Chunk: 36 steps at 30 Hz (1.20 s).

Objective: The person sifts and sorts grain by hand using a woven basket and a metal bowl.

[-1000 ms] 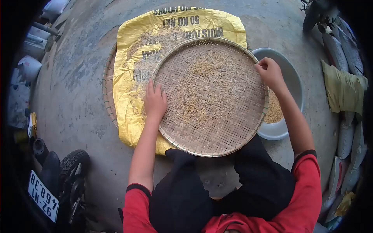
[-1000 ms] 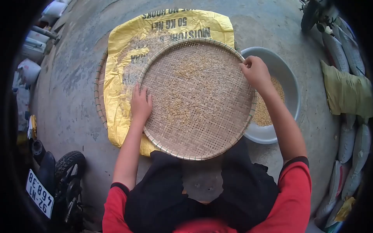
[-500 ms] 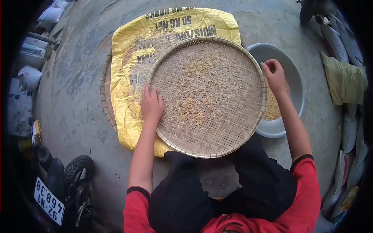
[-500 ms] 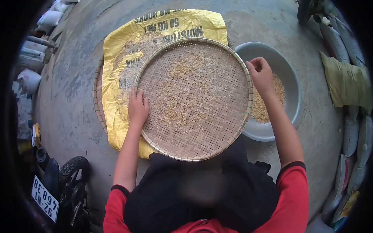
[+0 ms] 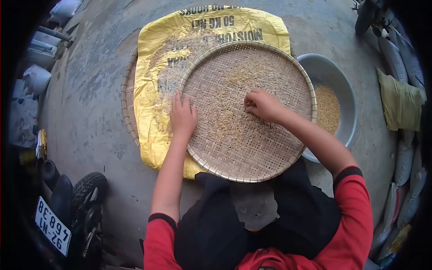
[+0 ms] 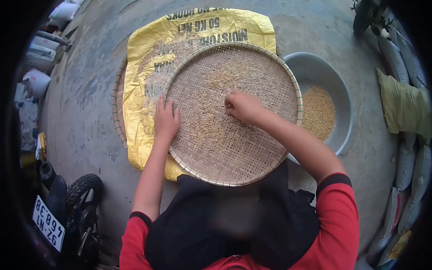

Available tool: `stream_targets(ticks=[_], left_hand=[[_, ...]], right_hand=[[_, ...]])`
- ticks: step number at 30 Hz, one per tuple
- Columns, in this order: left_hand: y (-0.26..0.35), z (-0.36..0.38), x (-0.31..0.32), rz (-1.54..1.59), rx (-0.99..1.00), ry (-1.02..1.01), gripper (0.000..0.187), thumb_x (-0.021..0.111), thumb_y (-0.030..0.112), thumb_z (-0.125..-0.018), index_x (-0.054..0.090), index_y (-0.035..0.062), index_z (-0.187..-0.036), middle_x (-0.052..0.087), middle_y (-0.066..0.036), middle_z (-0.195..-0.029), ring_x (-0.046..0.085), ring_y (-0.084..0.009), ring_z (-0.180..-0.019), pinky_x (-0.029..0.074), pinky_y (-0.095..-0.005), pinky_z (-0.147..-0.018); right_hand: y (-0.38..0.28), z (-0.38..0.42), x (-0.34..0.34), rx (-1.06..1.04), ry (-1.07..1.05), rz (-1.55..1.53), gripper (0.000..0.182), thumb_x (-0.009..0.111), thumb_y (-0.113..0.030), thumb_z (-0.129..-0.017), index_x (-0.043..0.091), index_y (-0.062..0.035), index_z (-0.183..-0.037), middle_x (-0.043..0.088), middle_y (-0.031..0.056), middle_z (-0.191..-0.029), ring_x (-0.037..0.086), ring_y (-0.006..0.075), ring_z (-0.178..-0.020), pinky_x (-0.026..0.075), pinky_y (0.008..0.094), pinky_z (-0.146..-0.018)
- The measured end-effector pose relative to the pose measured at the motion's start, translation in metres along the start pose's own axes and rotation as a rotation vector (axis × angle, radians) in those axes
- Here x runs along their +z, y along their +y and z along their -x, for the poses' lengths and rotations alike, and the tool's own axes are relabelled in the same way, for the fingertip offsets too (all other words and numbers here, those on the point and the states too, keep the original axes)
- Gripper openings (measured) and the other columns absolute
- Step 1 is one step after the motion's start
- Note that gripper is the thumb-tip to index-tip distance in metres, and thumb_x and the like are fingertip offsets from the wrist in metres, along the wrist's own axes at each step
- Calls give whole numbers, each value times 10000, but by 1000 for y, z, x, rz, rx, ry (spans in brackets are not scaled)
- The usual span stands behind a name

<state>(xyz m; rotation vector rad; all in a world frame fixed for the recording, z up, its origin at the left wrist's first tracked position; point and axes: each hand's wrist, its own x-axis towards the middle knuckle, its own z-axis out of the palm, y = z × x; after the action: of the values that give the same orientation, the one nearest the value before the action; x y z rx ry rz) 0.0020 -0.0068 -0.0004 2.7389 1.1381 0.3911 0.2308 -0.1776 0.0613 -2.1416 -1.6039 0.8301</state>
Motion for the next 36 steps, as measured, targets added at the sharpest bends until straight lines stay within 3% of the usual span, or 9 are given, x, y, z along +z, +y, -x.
stream_targets(ticks=[10,19,24,28,31,33,34,36], left_hand=[[2,0,-2,-5,-8,-33,378,527,225,-862,533,34,-1188,311,-207,-1418,342,-377,-1280,338,-441,-1022],[3,0,-1,0,-2,-23,385,542,221,-856,537,19,-1183,314,-232,-1407,348,-387,-1270,325,-432,-1029],[1,0,0,3,1,-19,382,545,220,-854,541,16,-1178,320,-237,-1402,354,-392,-1264,325,-431,-1029],[1,0,-1,22,6,-2,380,544,216,-852,543,17,-1176,334,-240,-1392,353,-393,-1264,325,-434,-1029],[2,-1,-2,35,1,-9,381,544,216,-851,542,16,-1176,335,-237,-1393,354,-393,-1263,327,-435,-1028],[2,0,-2,37,-5,-14,382,544,216,-851,540,15,-1177,331,-236,-1396,354,-393,-1263,328,-435,-1027],[2,0,-3,26,3,-12,384,545,217,-851,538,15,-1178,326,-233,-1400,354,-392,-1263,328,-435,-1028],[2,-1,-2,14,2,-6,386,546,219,-852,535,15,-1179,321,-231,-1404,354,-392,-1264,327,-435,-1029]], right_hand=[[1,-5,8,-23,58,105,132,624,-204,-815,589,-85,-862,561,81,-936,585,287,-853,481,388,-726],[11,6,-6,-135,83,329,103,535,-149,-850,546,-57,-895,543,95,-941,584,290,-843,490,400,-715],[31,43,-39,-103,366,89,93,591,-140,-832,543,-66,-860,539,97,-897,577,280,-812,469,388,-671],[48,90,-84,58,613,-50,110,648,-58,-785,581,-32,-868,567,62,-819,556,155,-663,456,281,-609],[95,121,-95,148,726,-72,131,657,-49,-776,600,-27,-892,573,42,-799,542,112,-637,452,257,-602],[112,134,-95,444,744,-133,159,663,-50,-771,602,-23,-916,563,24,-798,528,104,-659,449,253,-620],[113,135,-91,439,742,-130,159,663,-50,-771,602,-23,-916,563,24,-798,528,104,-659,449,253,-620],[109,131,-84,244,967,2,164,659,-51,-776,601,-28,-928,550,8,-793,517,98,-680,445,256,-637]])
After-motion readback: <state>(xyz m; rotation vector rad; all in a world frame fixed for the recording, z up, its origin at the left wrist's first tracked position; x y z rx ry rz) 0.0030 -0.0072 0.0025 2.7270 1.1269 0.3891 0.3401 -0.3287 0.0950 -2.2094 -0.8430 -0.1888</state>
